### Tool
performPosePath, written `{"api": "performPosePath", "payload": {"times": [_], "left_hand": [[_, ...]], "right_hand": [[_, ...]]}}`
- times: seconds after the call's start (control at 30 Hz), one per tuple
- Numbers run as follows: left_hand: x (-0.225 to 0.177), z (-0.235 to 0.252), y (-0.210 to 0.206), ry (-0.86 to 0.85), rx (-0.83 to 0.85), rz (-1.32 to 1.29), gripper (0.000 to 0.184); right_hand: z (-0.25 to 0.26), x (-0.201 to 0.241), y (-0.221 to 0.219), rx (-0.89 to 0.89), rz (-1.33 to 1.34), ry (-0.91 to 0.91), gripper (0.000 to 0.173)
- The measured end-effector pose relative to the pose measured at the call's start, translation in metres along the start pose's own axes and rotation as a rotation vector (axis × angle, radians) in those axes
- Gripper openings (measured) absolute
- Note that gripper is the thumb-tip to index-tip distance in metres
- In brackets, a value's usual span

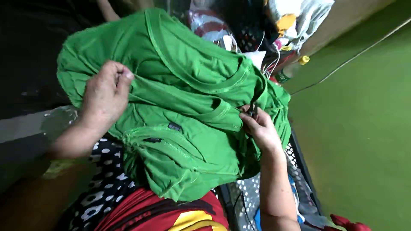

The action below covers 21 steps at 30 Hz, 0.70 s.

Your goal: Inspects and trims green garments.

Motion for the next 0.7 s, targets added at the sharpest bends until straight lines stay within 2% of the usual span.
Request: {"api": "performPosePath", "payload": {"times": [0.13, 0.27, 0.37, 0.43, 0.53, 0.6, 0.67, 0.7], "left_hand": [[0.011, 0.005, -0.006, -0.018, 0.101, -0.02, 0.035], [0.03, -0.007, -0.002, -0.028, 0.205, 0.048, 0.039], [0.038, -0.012, -0.001, -0.059, 0.269, 0.124, 0.03], [0.041, -0.013, 0.001, -0.097, 0.22, 0.104, 0.023], [0.044, -0.014, 0.017, -0.091, 0.056, 0.085, 0.028], [0.048, -0.012, 0.032, -0.003, -0.07, 0.116, 0.03], [0.059, 0.007, 0.044, 0.063, -0.132, 0.147, 0.022], [0.073, 0.024, 0.048, -0.033, -0.134, 0.14, 0.024]], "right_hand": [[0.005, -0.002, -0.001, -0.013, 0.003, 0.021, 0.016], [0.004, -0.003, -0.003, -0.04, 0.018, 0.028, 0.015], [0.003, -0.001, -0.004, -0.051, 0.023, 0.016, 0.013], [0.001, 0.003, -0.002, -0.072, 0.043, 0.027, 0.012], [-0.004, 0.027, 0.004, -0.147, -0.043, 0.148, 0.011], [-0.008, 0.05, 0.014, -0.252, -0.203, 0.295, 0.012], [-0.009, 0.078, 0.025, -0.388, -0.345, 0.475, 0.015], [-0.007, 0.092, 0.031, -0.458, -0.394, 0.583, 0.015]]}}
Point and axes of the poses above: each hand's wrist, its own z-axis towards the middle knuckle, its own y-axis out of the back of the hand, x = y × z, the point moved 9 cm from there along z, towards the middle knuckle, and after that the axes turned 1 degree about z, right-handed, at the moved point
